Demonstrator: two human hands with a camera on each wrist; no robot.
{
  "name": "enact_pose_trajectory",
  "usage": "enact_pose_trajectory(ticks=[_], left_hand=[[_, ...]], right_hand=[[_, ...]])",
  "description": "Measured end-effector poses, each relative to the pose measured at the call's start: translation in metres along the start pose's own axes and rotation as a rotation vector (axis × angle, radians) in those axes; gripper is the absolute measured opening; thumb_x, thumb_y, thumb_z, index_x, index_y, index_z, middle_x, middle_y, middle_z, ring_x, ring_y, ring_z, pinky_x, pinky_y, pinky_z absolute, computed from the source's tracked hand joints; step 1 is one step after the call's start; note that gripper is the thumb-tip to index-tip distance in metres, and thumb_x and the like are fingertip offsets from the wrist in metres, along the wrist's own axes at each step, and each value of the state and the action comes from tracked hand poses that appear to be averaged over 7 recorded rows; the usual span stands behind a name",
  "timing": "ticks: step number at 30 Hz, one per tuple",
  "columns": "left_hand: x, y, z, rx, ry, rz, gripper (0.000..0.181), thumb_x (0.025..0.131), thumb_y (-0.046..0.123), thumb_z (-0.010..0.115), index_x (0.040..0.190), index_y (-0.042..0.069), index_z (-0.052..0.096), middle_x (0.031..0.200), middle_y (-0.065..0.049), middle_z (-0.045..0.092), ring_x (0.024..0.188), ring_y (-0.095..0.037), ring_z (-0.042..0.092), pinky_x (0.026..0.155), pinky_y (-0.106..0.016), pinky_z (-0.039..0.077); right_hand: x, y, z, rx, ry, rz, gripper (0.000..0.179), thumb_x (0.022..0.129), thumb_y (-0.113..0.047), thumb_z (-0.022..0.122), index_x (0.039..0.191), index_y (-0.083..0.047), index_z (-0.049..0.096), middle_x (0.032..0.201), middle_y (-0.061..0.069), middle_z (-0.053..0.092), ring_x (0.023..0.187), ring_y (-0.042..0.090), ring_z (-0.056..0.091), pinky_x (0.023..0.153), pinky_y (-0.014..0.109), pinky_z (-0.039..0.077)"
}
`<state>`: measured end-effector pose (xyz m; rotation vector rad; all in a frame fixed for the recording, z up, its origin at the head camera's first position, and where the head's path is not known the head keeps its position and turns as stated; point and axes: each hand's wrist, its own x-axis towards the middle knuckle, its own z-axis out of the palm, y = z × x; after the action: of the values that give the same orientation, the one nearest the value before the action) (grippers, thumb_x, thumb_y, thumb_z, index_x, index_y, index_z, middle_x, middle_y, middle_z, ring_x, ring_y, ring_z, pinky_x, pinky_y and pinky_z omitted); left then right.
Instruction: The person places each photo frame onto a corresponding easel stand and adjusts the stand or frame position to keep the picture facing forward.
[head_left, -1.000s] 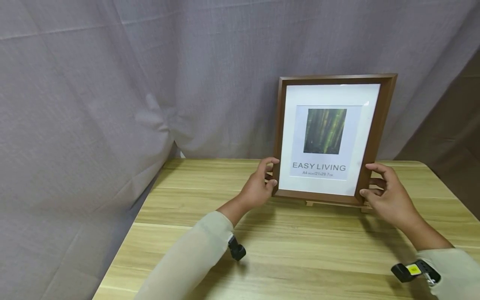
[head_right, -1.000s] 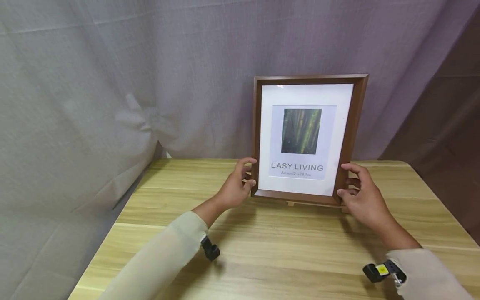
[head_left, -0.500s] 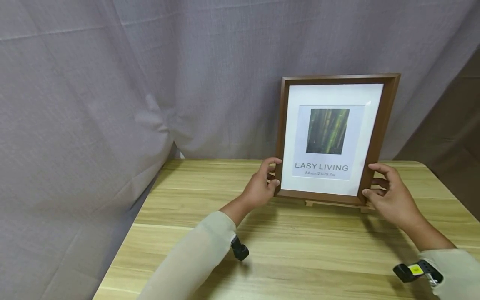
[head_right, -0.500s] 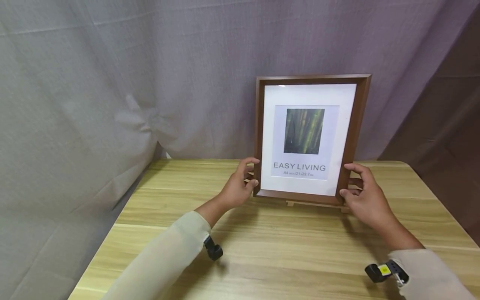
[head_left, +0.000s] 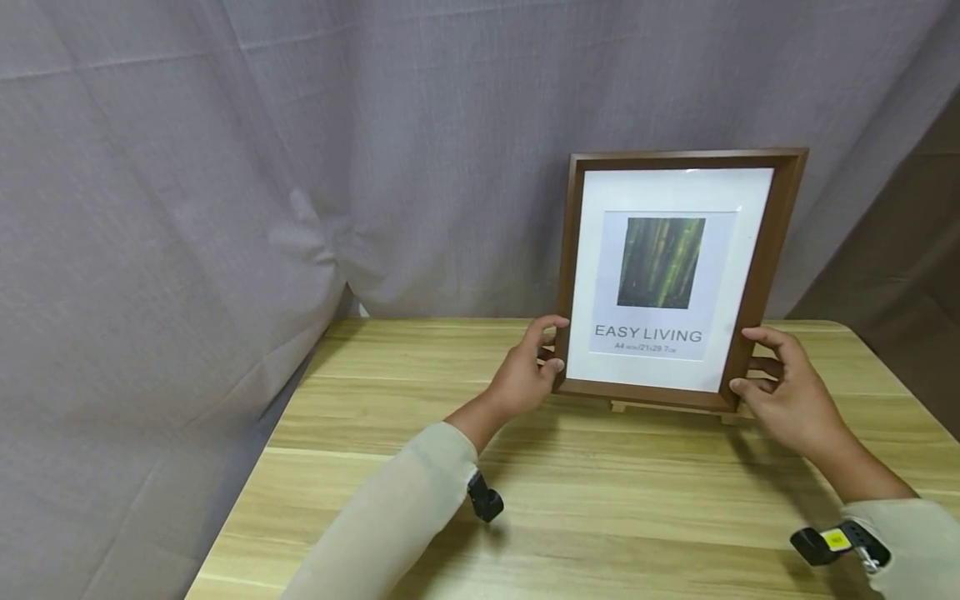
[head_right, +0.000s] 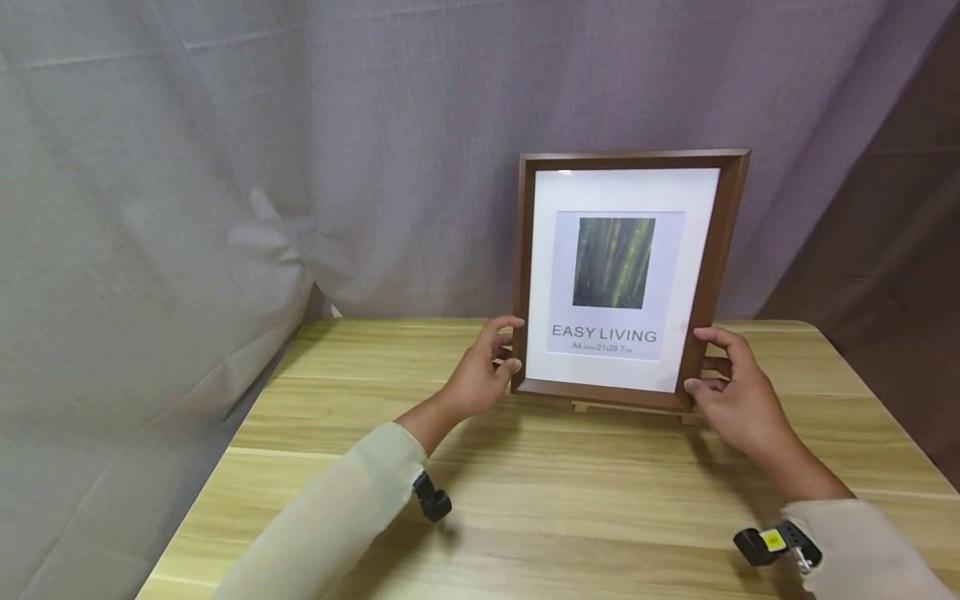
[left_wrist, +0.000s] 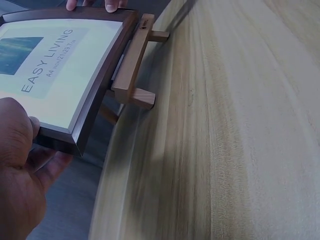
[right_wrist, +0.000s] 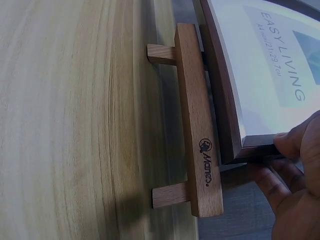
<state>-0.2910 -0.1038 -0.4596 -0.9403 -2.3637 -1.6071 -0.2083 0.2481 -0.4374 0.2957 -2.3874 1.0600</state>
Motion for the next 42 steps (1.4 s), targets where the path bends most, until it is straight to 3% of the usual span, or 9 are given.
enact_pose_trajectory(ticks=[15,22,35,42], left_hand=[[0.002,-0.007,0.004,0.016,0.007,0.018,0.062,0.101,-0.003,0.060,0.148,0.030,0.037,0.138,-0.021,0.057,0.107,-0.022,0.064,0.073,-0.024,0.054],[0.001,-0.009,0.005,0.001,-0.002,-0.008,0.062,0.102,0.000,0.059,0.149,0.033,0.036,0.141,-0.019,0.055,0.110,-0.020,0.063,0.073,-0.025,0.054],[0.003,-0.010,0.005,-0.002,-0.004,0.006,0.060,0.103,0.000,0.059,0.149,0.030,0.036,0.139,-0.020,0.056,0.111,-0.021,0.063,0.074,-0.023,0.054],[0.003,-0.012,0.005,0.017,-0.016,0.014,0.059,0.103,0.002,0.059,0.150,0.030,0.035,0.139,-0.020,0.057,0.111,-0.021,0.063,0.073,-0.023,0.053]], right_hand=[[-0.001,-0.003,0.000,-0.033,-0.016,0.035,0.074,0.088,0.021,0.061,0.151,-0.001,0.030,0.146,0.027,0.028,0.101,-0.014,0.043,0.077,0.004,0.046],[-0.002,-0.004,0.001,-0.055,-0.015,0.043,0.074,0.088,0.021,0.061,0.151,0.000,0.029,0.147,0.027,0.027,0.102,-0.014,0.041,0.077,0.003,0.044],[-0.001,-0.002,0.002,-0.061,0.028,0.014,0.075,0.084,0.025,0.062,0.150,0.000,0.033,0.145,0.010,0.033,0.103,-0.013,0.043,0.079,0.003,0.043],[-0.001,-0.005,0.003,-0.068,0.042,0.010,0.075,0.083,0.026,0.061,0.148,0.003,0.033,0.144,0.008,0.034,0.101,-0.013,0.044,0.079,0.003,0.043]])
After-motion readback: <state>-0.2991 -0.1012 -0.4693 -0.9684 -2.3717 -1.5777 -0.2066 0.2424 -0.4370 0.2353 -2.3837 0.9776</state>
